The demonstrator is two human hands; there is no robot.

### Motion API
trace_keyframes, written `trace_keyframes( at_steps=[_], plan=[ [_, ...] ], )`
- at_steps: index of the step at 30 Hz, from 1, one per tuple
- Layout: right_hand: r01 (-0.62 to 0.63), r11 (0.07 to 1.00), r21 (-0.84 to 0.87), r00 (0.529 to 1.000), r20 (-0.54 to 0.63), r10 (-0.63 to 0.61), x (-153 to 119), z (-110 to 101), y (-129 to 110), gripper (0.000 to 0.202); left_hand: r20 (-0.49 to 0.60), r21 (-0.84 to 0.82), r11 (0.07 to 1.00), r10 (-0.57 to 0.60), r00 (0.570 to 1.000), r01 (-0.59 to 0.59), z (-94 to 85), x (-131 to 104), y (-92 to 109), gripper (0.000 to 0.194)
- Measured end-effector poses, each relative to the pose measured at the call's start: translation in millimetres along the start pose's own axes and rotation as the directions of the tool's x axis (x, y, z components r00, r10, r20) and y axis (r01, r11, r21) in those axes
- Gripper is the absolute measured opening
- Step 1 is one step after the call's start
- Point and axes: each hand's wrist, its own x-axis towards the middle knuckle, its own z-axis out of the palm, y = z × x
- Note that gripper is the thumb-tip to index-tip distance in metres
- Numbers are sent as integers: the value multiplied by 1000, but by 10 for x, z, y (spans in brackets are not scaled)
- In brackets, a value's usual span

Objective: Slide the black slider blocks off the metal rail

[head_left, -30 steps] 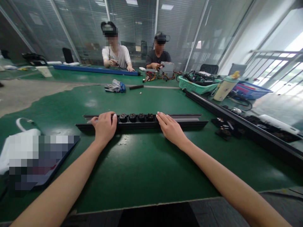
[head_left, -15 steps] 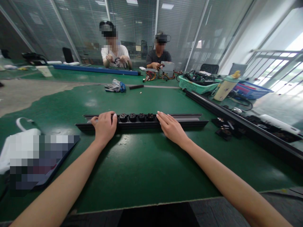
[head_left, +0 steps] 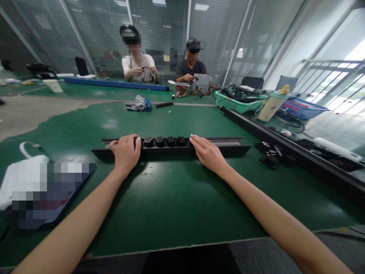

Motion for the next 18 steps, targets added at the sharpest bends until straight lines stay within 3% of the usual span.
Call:
trace_keyframes(
  at_steps=[18],
  plan=[
    [-6,1000,3,999,-41,6,-14,-37,26,52,26,11,1000,-9,1000,8,-23,1,13,46]
  ],
)
